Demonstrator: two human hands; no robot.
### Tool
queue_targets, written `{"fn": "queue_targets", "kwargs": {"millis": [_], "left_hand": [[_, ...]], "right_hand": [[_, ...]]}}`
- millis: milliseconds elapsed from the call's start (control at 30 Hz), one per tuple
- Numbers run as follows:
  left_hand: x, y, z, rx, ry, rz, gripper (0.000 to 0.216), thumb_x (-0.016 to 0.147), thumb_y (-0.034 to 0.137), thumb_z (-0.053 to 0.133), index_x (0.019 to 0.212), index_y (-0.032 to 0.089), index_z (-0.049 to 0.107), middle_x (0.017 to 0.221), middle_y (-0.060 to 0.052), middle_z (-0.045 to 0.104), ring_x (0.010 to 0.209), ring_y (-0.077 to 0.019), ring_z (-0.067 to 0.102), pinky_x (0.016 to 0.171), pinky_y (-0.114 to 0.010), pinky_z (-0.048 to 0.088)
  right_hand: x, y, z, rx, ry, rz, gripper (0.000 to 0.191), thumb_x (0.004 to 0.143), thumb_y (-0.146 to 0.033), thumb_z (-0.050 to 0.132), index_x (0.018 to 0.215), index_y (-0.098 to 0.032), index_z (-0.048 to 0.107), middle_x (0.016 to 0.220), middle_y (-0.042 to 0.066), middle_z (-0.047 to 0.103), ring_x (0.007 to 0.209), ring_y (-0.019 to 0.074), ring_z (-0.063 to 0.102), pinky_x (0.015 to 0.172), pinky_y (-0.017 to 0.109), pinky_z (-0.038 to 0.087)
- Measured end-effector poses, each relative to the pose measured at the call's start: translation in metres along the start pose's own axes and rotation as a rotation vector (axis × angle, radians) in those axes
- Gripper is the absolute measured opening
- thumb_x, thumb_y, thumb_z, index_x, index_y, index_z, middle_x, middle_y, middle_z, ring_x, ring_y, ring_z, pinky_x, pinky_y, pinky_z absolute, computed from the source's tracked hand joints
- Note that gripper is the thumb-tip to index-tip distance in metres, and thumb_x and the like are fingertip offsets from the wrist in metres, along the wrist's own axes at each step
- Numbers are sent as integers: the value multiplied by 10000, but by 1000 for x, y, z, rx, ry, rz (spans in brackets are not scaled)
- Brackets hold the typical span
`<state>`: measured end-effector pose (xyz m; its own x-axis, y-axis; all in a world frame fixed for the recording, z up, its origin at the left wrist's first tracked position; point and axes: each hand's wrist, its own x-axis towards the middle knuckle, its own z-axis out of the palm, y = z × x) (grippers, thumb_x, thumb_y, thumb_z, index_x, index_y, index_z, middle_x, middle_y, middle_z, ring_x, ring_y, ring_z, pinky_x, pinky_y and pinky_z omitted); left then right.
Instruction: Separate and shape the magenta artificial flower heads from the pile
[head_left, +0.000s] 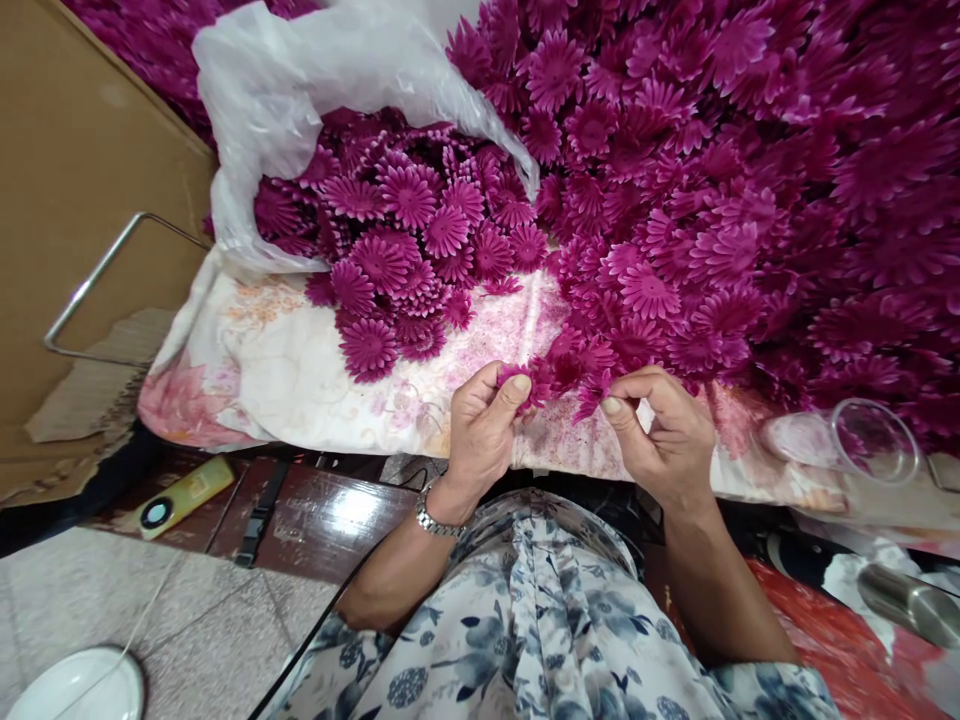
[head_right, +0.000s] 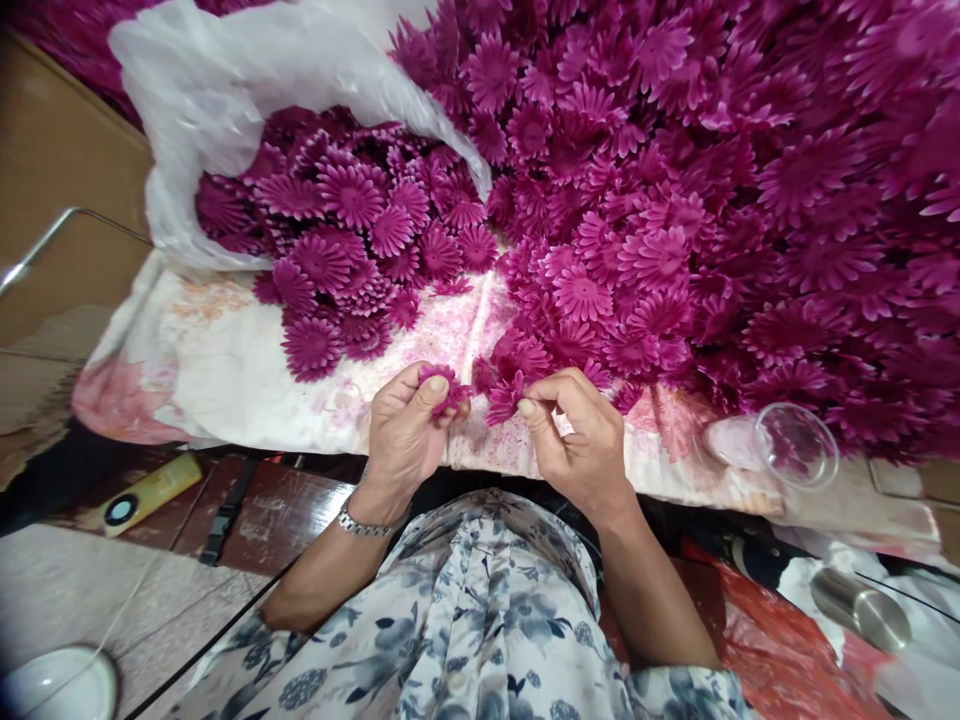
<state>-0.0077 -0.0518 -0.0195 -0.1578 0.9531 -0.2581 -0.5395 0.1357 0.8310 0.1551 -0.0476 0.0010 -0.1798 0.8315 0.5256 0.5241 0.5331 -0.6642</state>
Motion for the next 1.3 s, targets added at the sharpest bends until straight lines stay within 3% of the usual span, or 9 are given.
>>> {"fn": "queue_targets", "kwargs": {"millis": [167,333,400,600,733,900,1067,1233,1300], "left_hand": [[3,2,6,-28,14,12,411,614,389,790,558,159,454,487,81,406,397,-26,389,394,-159,324],[4,-4,3,65,-7,59,352,619,404,785,581,159,535,496,61,483,429,-38,415,426,-167,347],[4,-5,1,118,-39,91,313,641,391,774,592,164,565,508,52,512,456,-47,425,459,-174,361],[-2,-6,1,317,-141,207,219,730,318,711,612,174,596,562,41,540,529,-74,449,537,-199,374],[-6,-4,-2,316,-231,147,226,782,342,653,641,173,599,567,38,489,519,-76,403,498,-207,323],[-9,0,-11,309,-324,70,186,779,353,646,768,168,667,627,5,534,562,-103,457,529,-226,359],[-9,-1,-6,208,-260,53,86,715,208,666,640,167,668,585,11,538,543,-95,464,524,-226,362],[-9,4,2,-4,-67,-34,52,582,146,639,532,159,644,500,24,536,396,-75,438,410,-223,357],[-6,8,0,-48,11,-10,48,577,164,658,539,163,628,475,32,529,364,-74,436,390,-221,362]], "right_hand": [[-1,1,-4,-104,-15,-21,66,831,-148,554,780,-191,552,686,-4,573,631,116,532,588,259,422],[-4,-1,-9,-450,-230,-39,92,861,-200,518,796,-186,580,726,36,597,704,162,549,695,302,442],[-3,-4,-8,-543,-250,-43,117,876,-230,506,813,-184,594,744,47,609,716,172,551,709,314,438],[6,-12,0,-218,-193,-56,115,859,-263,567,944,-194,602,829,53,642,781,163,588,733,297,484],[10,-12,6,-72,-242,-95,55,852,-214,570,887,-188,605,798,38,619,775,146,582,708,281,492],[9,-9,7,-85,-204,-67,54,826,-164,570,816,-192,614,781,38,617,776,154,575,698,307,490],[5,-13,11,-90,-133,-87,66,801,-145,583,771,-187,625,737,36,620,719,152,577,662,311,482],[0,-14,14,-54,-27,-63,60,786,-139,602,780,-197,613,737,17,612,704,143,581,636,297,476],[1,-10,9,-13,83,-12,58,786,-141,603,773,-197,598,737,11,593,679,133,574,598,280,461]]}}
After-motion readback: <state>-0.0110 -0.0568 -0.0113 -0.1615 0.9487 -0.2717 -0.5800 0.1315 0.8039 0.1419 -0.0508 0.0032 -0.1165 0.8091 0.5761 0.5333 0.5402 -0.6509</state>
